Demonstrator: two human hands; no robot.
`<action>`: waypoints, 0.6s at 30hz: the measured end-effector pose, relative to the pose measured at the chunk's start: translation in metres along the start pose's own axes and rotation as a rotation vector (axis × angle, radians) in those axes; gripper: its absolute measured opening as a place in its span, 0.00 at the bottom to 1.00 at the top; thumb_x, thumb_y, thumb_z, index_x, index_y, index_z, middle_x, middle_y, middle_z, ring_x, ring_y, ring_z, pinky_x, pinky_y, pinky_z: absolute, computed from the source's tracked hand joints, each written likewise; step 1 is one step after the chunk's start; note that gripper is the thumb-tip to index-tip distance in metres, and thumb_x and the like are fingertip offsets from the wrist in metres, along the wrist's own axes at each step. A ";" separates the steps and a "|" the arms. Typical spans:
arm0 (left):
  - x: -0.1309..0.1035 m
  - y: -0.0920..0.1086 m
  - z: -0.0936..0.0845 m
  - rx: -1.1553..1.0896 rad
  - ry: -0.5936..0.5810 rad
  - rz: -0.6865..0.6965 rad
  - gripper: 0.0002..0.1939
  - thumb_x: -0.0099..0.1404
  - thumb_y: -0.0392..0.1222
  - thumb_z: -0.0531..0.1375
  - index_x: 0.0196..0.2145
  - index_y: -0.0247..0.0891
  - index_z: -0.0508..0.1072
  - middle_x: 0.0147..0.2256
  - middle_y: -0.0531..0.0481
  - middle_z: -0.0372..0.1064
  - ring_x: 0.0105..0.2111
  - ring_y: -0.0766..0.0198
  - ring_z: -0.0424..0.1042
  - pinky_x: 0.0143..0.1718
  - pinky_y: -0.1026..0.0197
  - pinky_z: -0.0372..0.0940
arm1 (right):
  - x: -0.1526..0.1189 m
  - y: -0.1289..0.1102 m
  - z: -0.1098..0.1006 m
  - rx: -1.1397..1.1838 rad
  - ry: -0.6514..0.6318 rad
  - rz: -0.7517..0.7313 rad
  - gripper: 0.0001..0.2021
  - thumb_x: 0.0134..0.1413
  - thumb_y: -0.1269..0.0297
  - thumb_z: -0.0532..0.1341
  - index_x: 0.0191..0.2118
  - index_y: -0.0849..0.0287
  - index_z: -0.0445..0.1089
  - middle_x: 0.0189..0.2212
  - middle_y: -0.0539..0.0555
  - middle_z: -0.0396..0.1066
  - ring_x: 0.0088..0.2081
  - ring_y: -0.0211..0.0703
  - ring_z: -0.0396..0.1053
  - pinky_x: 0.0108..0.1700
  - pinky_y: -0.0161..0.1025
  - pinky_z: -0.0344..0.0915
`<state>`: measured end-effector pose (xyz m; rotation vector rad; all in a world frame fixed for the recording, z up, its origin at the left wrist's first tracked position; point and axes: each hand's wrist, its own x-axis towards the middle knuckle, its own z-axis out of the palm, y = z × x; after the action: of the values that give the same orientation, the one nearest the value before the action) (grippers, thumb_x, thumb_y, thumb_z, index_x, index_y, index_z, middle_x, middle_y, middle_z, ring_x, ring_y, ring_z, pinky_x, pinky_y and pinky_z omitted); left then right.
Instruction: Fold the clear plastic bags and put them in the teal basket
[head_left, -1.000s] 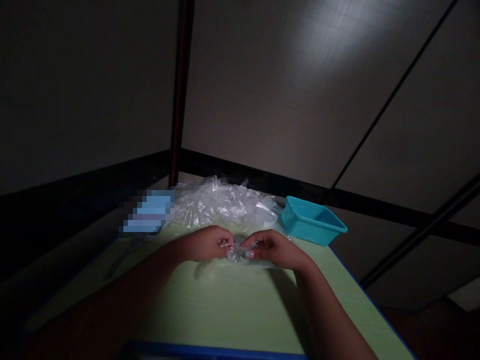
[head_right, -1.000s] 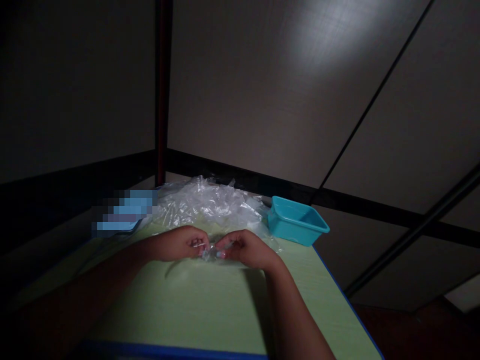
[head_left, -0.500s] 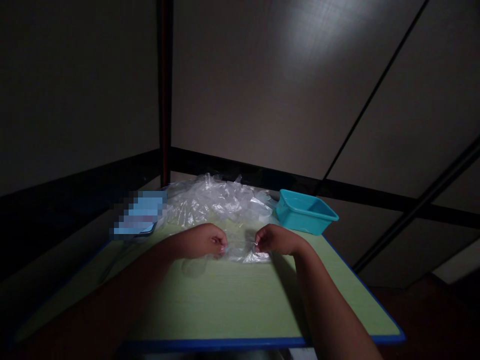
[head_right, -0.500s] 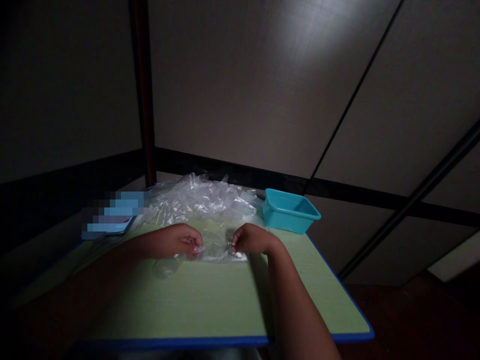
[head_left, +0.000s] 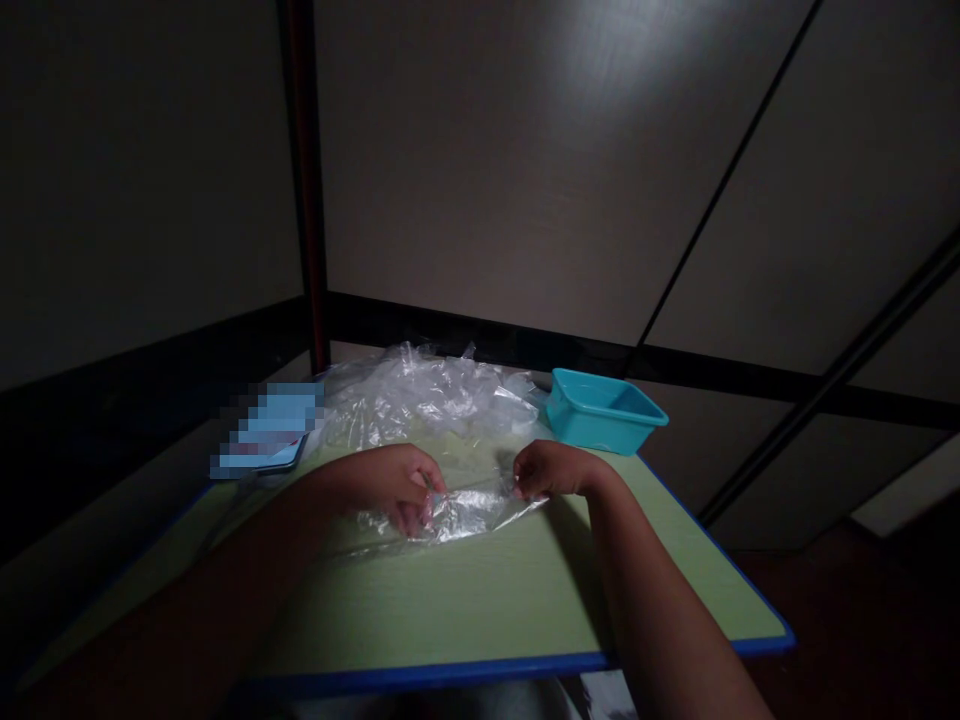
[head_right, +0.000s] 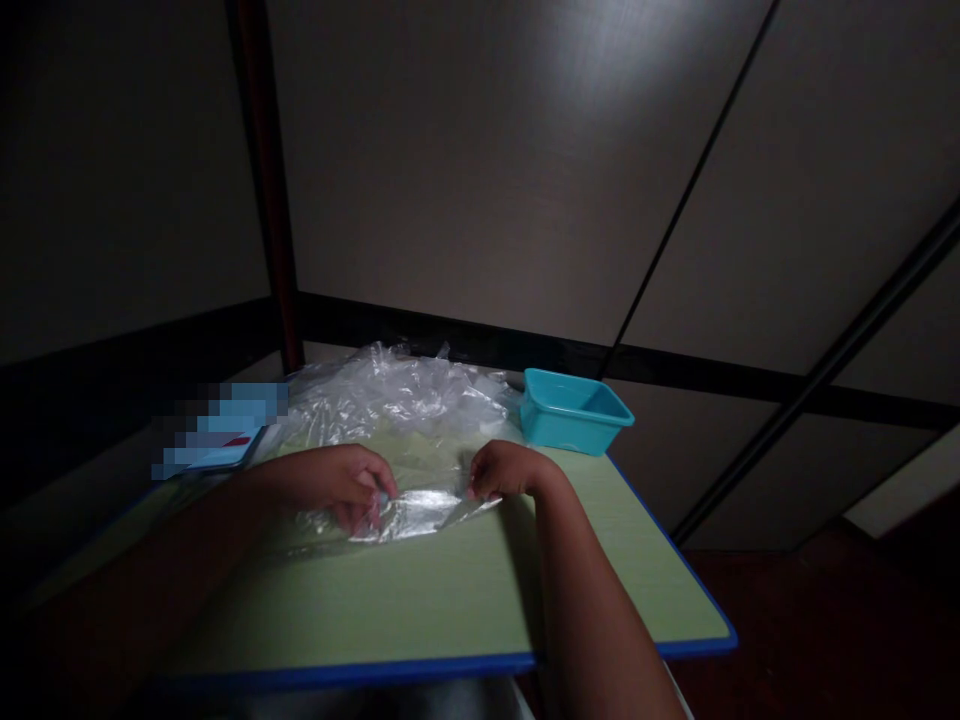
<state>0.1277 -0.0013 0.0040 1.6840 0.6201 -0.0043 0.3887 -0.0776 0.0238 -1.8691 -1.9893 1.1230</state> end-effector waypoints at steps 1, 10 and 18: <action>0.001 -0.001 -0.001 -0.005 -0.001 -0.012 0.17 0.47 0.44 0.62 0.35 0.35 0.67 0.25 0.49 0.74 0.23 0.61 0.72 0.26 0.60 0.65 | 0.001 0.000 0.000 -0.011 0.012 -0.001 0.07 0.37 0.65 0.62 0.23 0.64 0.67 0.15 0.45 0.64 0.20 0.33 0.61 0.24 0.30 0.56; 0.004 -0.001 -0.001 0.089 0.038 -0.031 0.15 0.49 0.50 0.62 0.27 0.35 0.69 0.23 0.50 0.72 0.22 0.63 0.72 0.23 0.64 0.63 | 0.007 -0.001 0.009 -0.018 0.082 0.023 0.06 0.44 0.64 0.59 0.26 0.62 0.64 0.20 0.51 0.70 0.20 0.35 0.65 0.22 0.30 0.59; 0.009 -0.005 0.004 0.097 0.101 -0.009 0.14 0.48 0.50 0.61 0.23 0.35 0.68 0.17 0.54 0.68 0.18 0.65 0.70 0.20 0.66 0.61 | 0.007 -0.002 0.007 -0.099 0.132 0.032 0.07 0.45 0.65 0.59 0.29 0.63 0.68 0.22 0.52 0.72 0.21 0.35 0.66 0.23 0.30 0.59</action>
<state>0.1352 -0.0011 -0.0042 1.7833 0.7132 0.0450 0.3816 -0.0738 0.0184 -1.9745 -1.9814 0.8982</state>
